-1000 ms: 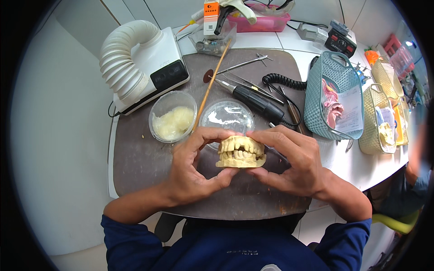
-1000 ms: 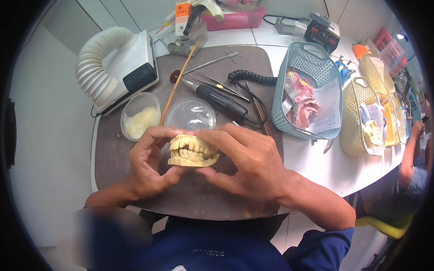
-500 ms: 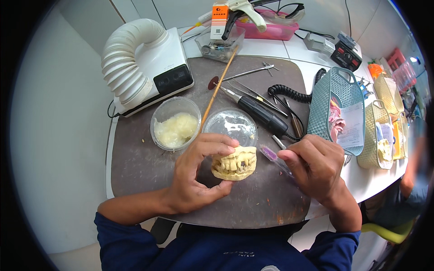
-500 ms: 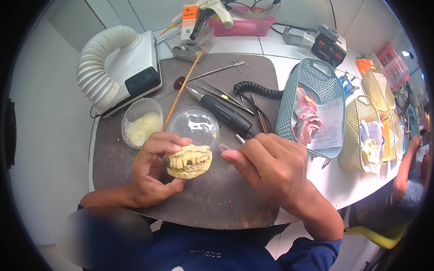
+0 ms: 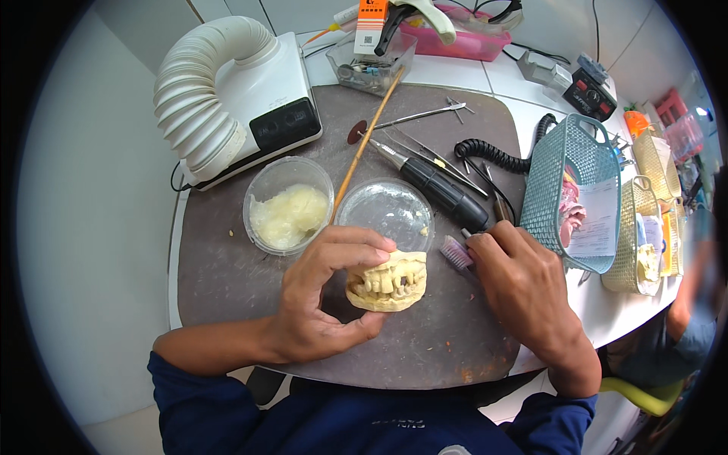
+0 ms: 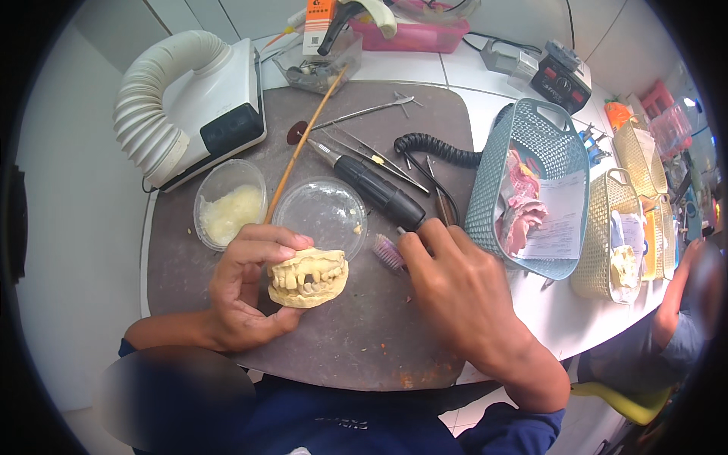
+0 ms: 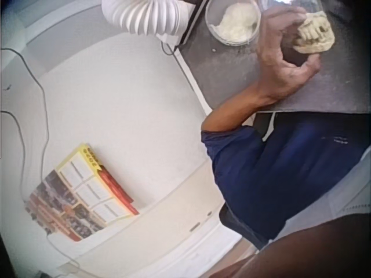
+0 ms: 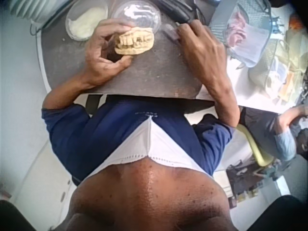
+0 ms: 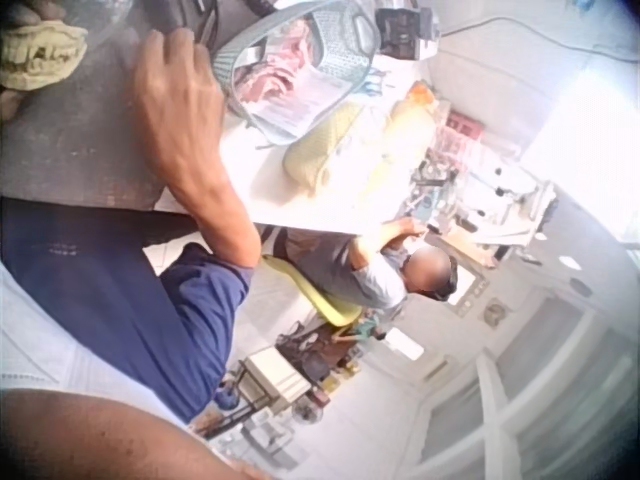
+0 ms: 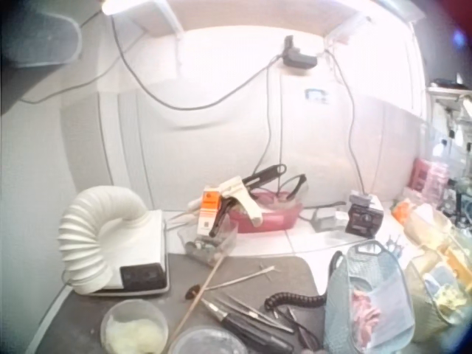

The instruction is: The person uses a metal sculpting tool to carve and refine the surface of a yellow dental cast held in their left hand. They work on the inner contours and edges of the model, occasionally rotating it to access different areas. The person also handles a pink dental cast and a blue silicone mold, placing them into a basket on the table.

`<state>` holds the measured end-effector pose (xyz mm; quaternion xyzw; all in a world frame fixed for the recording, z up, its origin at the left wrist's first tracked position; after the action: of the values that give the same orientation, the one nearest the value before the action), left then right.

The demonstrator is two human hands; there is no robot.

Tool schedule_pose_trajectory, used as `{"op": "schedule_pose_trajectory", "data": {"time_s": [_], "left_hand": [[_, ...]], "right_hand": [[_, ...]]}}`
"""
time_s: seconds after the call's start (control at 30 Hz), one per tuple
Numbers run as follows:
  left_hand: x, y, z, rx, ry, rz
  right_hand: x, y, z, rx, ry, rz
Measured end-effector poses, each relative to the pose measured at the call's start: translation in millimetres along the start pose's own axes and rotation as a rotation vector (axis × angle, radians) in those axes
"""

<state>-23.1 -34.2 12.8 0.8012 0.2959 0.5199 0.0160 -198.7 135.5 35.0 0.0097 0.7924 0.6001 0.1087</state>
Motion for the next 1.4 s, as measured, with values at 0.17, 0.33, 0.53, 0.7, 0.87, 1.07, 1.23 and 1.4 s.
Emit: {"op": "schedule_pose_trajectory", "data": {"time_s": [0.17, 0.33, 0.53, 0.7, 0.87, 1.07, 1.23, 1.4], "left_hand": [[0.6, -0.7, 1.3, -0.021, 0.022, 0.052], [1.2, 2.4, 1.1, -0.142, -0.004, 0.038], [-0.6, -2.8, 5.4, -0.052, 0.096, 0.216], [3.2, -2.5, 7.0, -0.090, 0.237, 0.340], [4.4, -2.5, 8.9, -0.095, 0.275, 0.403], [-0.7, -5.4, 10.7, -0.017, 0.150, 0.343], [-0.6, -2.7, 11.7, 0.070, 0.071, 0.222], [4.0, -4.1, 7.6, 0.053, -0.039, 0.122]], "right_hand": [[-1.3, 2.7, 0.6, -0.089, -0.043, -0.009], [-4.6, 3.9, 3.6, -0.108, -0.061, 0.014], [-9.3, 10.1, 0.3, 0.214, -0.043, -0.055], [-13.7, 31.5, 6.4, 0.501, 0.080, -0.184], [-10.5, 29.2, 12.1, 0.535, 0.209, -0.247], [-15.7, 19.6, 12.0, 0.573, 0.239, -0.207], [-28.9, 45.9, 29.0, 0.581, 0.102, -0.222], [-54.1, 40.9, 74.8, 0.576, 0.064, -0.397]]}}
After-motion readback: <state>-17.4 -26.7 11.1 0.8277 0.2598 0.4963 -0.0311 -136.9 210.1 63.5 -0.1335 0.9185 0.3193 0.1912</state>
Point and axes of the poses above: each hand's wrist, its own z-axis away from the middle knuckle, its own y-axis out of the back of the hand, x = y × z, the point moved 2 cm from there along -z, towards the middle knuckle, and after that the axes turned 2 degrees about y, right-handed, at the moved point
